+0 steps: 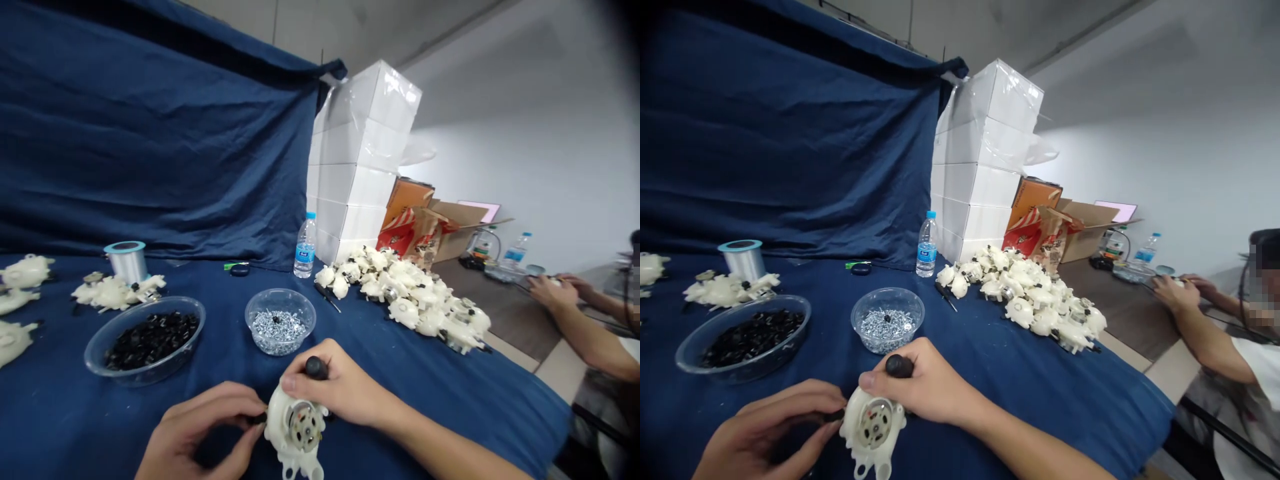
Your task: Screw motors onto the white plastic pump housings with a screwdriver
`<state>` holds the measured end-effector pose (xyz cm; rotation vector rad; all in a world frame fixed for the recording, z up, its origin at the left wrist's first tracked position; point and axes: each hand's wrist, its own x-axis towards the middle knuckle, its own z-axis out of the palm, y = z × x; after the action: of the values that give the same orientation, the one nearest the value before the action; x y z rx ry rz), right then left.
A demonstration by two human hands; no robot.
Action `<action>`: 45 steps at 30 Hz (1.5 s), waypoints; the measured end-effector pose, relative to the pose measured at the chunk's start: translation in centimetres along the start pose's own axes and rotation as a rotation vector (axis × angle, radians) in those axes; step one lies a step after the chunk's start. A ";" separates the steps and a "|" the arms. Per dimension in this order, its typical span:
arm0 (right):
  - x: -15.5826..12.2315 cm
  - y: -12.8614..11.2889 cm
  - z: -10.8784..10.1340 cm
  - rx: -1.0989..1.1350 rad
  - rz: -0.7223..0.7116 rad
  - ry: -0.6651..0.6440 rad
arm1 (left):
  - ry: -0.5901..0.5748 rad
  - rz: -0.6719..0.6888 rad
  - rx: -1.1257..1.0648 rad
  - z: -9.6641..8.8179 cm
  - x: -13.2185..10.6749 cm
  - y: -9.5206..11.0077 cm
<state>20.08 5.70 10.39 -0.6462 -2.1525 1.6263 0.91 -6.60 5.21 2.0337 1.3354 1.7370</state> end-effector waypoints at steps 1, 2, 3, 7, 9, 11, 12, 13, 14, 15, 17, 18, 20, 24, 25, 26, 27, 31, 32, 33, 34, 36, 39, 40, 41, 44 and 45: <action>0.1 0.0 0.0 -0.025 -0.004 0.003 | -0.021 0.003 0.015 -0.2 0.1 -0.1; 0.2 -0.1 0.0 -0.054 -0.008 0.006 | -0.024 -0.004 0.024 -0.4 0.1 -0.3; 0.3 -0.1 -0.1 -0.086 -0.013 0.007 | -0.016 -0.015 0.026 -0.5 0.2 -0.5; 0.6 -0.3 -0.5 -0.219 -0.005 -0.015 | -0.033 -0.011 0.040 -0.8 0.4 -1.2; 0.5 -0.7 -0.9 -0.266 0.017 0.005 | -0.069 0.028 0.052 -1.0 0.5 -1.4; 0.1 -1.5 -1.0 -0.306 0.000 0.081 | -0.100 0.068 0.073 -1.4 0.5 -1.7; -0.2 -2.0 -0.9 -0.324 -0.034 0.135 | -0.112 0.082 0.083 -1.6 0.4 -1.8; -0.6 -2.6 -0.5 -0.339 -0.075 0.190 | -0.120 0.093 0.091 -1.8 0.4 -1.9; -1.1 -3.1 0.1 -0.358 -0.126 0.230 | -0.127 0.100 0.097 -2.0 0.4 -2.0; -1.5 -3.4 1.0 -0.389 -0.185 0.244 | -0.131 0.103 0.100 -2.1 0.3 -2.1; -2.1 -3.2 3.4 -0.541 -0.336 0.159 | -0.130 0.101 0.106 -2.4 0.2 -2.4; -2.2 -2.6 4.7 -0.691 -0.438 0.064 | -0.127 0.097 0.110 -2.4 0.1 -2.5; -2.1 -0.5 7.4 -1.162 -0.687 -0.024 | -0.108 0.081 0.121 -2.5 -0.1 -2.8; -1.0 3.7 10.9 -1.385 -0.734 0.065 | -0.074 0.055 0.131 -2.5 -0.4 -3.3; -0.8 4.3 11.1 -1.407 -0.742 0.079 | -0.072 0.054 0.126 -2.5 -0.4 -3.4; -0.7 4.7 11.3 -1.424 -0.752 0.088 | -0.072 0.054 0.119 -2.5 -0.4 -3.5; -0.7 5.0 11.2 -1.437 -0.760 0.093 | -0.071 0.052 0.111 -2.5 -0.4 -3.6; -0.7 5.2 10.6 -1.438 -0.779 0.088 | -0.062 0.025 0.087 -2.5 -0.3 -3.8; -0.6 5.3 10.5 -1.428 -0.777 0.088 | -0.060 0.016 0.083 -2.5 -0.3 -3.8; -0.6 5.4 10.4 -1.416 -0.772 0.090 | -0.059 0.006 0.080 -2.5 -0.3 -3.9; -0.5 5.5 10.3 -1.401 -0.764 0.089 | -0.059 -0.004 0.076 -2.5 -0.3 -3.9; -0.4 5.7 10.2 -1.371 -0.732 0.084 | -0.064 -0.029 0.070 -2.5 -0.4 -4.0; -0.5 5.4 9.7 -1.307 -0.666 0.032 | -0.073 -0.072 0.060 -2.5 -0.4 -4.1; -0.7 5.2 9.5 -1.281 -0.644 0.005 | -0.075 -0.090 0.056 -2.5 -0.3 -4.1; -0.8 4.9 9.2 -1.258 -0.625 -0.019 | -0.076 -0.108 0.053 -2.6 -0.3 -4.1; -1.1 4.2 8.6 -1.178 -0.544 -0.059 | -0.079 -0.154 0.042 -2.7 -0.2 -3.9; -1.1 4.2 8.4 -1.150 -0.514 -0.060 | -0.080 -0.165 0.037 -2.7 -0.2 -3.9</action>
<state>17.03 -0.70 4.10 -0.2425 -2.8468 0.0515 -3.36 -5.55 3.52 1.9281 1.4749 1.5567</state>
